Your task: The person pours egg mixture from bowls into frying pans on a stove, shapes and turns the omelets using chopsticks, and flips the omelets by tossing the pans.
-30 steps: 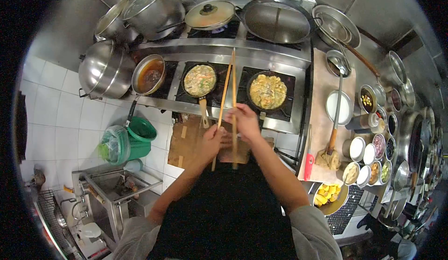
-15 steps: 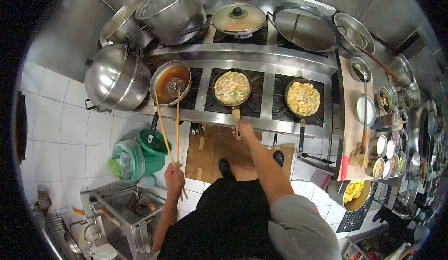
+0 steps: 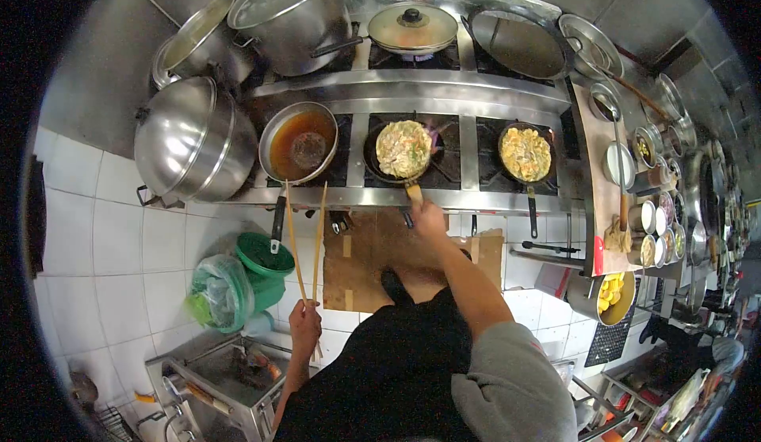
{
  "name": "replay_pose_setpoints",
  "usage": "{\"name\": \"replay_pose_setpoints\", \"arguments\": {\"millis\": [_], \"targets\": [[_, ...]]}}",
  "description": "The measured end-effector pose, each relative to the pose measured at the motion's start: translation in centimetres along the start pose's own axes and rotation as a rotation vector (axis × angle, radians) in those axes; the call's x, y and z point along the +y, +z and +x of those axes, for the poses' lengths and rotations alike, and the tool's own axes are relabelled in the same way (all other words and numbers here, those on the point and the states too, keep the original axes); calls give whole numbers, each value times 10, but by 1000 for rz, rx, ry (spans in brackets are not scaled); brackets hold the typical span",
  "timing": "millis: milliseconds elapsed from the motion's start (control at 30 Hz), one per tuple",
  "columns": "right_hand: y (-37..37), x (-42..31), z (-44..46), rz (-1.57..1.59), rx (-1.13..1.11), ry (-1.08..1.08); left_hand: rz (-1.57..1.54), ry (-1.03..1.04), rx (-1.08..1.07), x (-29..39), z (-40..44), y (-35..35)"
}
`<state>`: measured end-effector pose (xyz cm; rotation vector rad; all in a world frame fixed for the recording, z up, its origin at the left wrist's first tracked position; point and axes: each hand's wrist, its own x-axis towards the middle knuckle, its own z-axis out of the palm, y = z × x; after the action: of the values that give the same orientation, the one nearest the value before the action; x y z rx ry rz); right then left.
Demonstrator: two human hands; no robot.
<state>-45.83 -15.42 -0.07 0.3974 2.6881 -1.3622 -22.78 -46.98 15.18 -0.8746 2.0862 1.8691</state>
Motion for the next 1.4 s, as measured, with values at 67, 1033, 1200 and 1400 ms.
{"name": "replay_pose_setpoints", "arguments": {"millis": [67, 1033, 1200, 1400], "targets": [[-4, -1, -1, -18, 42, -30, -8, -10, -2, 4, 1, -11], [-12, 44, 12, 184, 45, 26, 205, 6, -156, 2, 17, -37], [-4, 46, 5, 306, 46, 43, 177, -53, -184, -1, 13, -44], [-52, 19, -11, 444, -197, 294, 274, 9, -185, -3, 22, -43]]}}
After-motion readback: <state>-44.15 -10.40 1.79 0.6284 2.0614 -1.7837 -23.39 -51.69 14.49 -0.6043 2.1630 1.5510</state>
